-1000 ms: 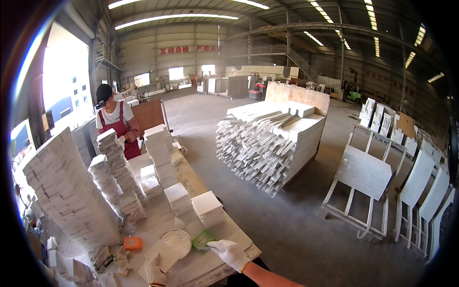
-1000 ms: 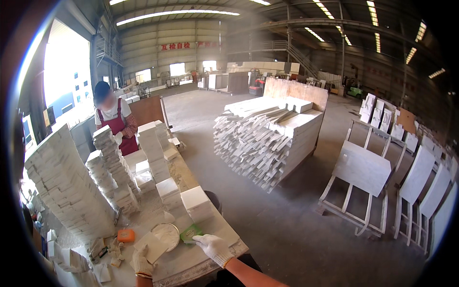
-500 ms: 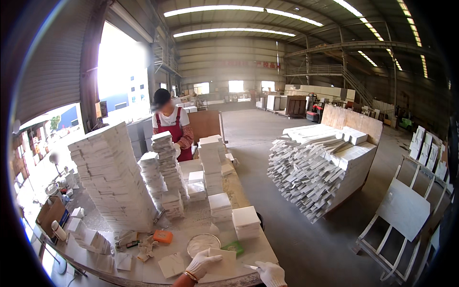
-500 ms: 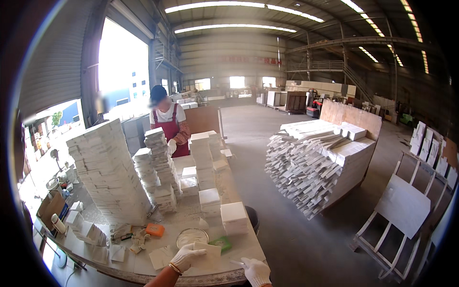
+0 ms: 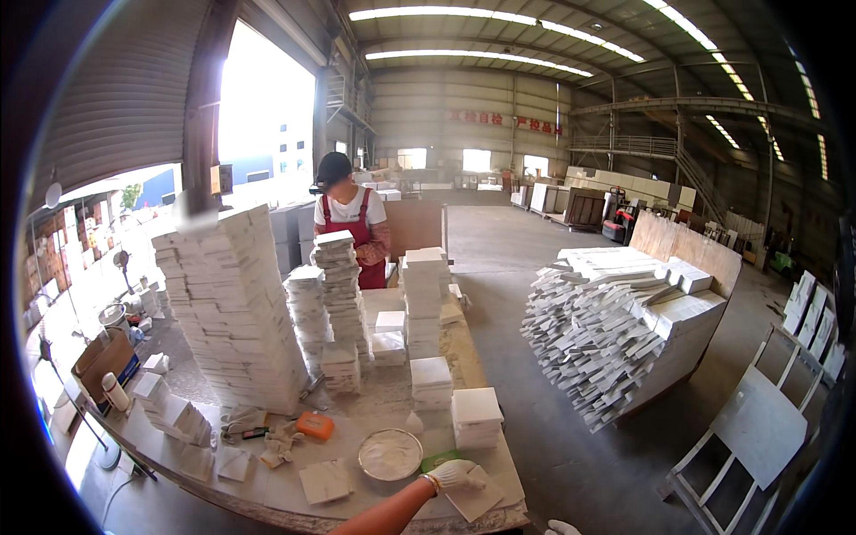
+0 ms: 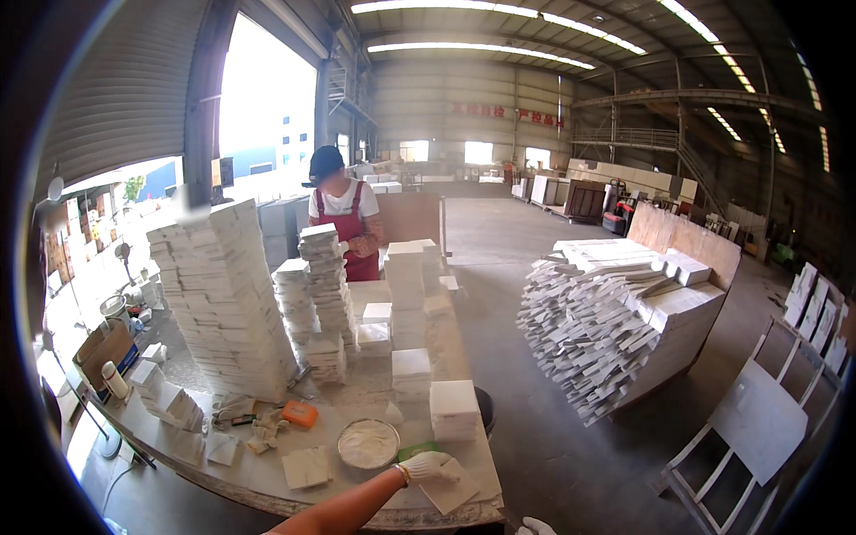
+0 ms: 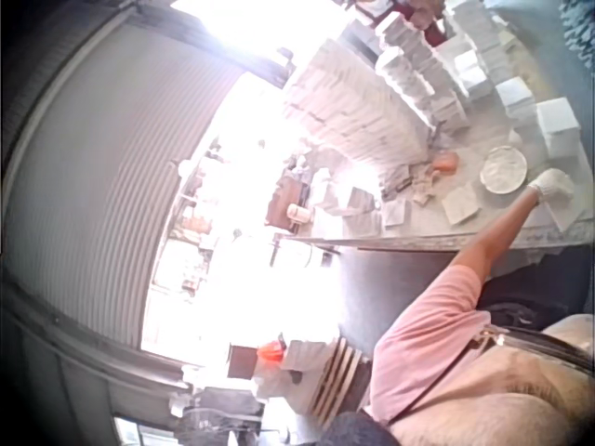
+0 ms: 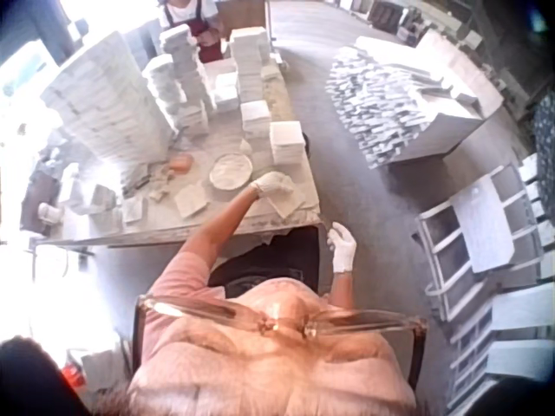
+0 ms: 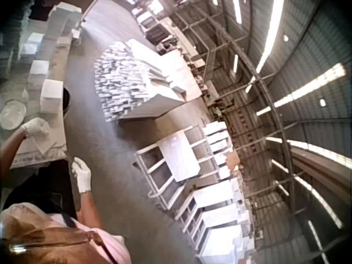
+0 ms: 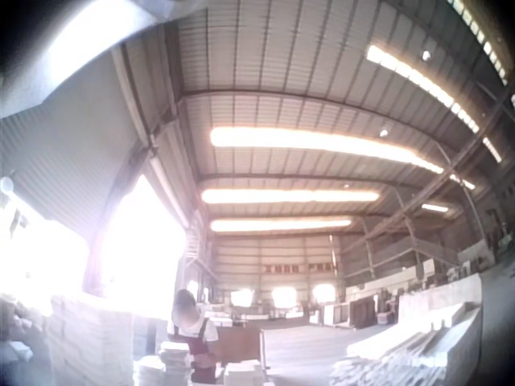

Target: The person applies a white paste to the edges of small square tiles using a metal spatula, then smooths and wipes the edges with a green sponge. The person repeats this process on multiple tiles, stacking finished pieces on the table.

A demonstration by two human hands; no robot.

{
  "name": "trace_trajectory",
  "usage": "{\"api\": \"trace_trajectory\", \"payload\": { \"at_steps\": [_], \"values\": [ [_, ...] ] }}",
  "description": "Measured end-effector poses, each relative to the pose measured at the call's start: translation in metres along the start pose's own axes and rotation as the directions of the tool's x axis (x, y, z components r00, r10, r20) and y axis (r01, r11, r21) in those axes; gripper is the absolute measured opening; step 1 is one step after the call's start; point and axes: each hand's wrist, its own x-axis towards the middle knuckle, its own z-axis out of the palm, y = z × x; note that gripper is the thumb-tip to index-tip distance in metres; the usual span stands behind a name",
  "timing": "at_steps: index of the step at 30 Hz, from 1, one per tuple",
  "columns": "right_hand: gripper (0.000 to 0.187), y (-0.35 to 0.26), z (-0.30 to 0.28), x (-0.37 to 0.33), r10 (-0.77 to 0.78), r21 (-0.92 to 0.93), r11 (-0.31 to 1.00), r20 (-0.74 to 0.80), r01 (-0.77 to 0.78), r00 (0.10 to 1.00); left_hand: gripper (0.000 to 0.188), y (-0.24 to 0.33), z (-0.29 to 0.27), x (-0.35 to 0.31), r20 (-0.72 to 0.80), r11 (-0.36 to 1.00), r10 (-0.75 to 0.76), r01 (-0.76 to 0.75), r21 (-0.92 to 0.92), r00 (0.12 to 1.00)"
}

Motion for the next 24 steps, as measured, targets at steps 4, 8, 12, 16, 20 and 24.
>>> {"api": "trace_trajectory", "payload": {
  "at_steps": [4,8,12,16,20,24],
  "values": [
    [0.038,-0.004,0.011,-0.007,0.043,0.108,0.993,0.001,-0.042,0.999,0.058,0.011,0.010,0.004,-0.145,0.973,0.090,-0.056,0.225,0.985],
    [0.037,-0.002,0.028,-0.001,0.033,0.195,0.980,0.046,-0.042,0.998,0.050,0.041,0.014,-0.008,-0.290,0.948,0.081,0.016,0.317,0.953],
    [0.036,-0.037,0.062,-0.012,-0.003,0.189,0.982,0.048,-0.007,0.999,0.039,0.077,0.019,-0.058,-0.556,0.991,0.125,-0.079,0.107,0.822],
    [0.032,-0.045,0.088,-0.016,-0.066,0.237,0.971,0.160,0.027,0.985,0.037,0.118,0.038,-0.104,-0.241,0.739,-0.242,0.018,-0.674,0.940],
    [0.033,-0.014,0.110,-0.006,-0.192,-0.049,0.977,0.243,0.209,0.951,0.021,0.115,0.058,-0.109,-0.029,0.429,-0.301,0.109,-0.897,0.953],
    [0.035,-0.030,0.118,-0.025,-0.239,-0.040,0.965,0.277,0.259,0.931,0.019,0.111,0.032,-0.127,-0.021,0.486,-0.256,0.110,-0.867,0.966]
  ]
}}
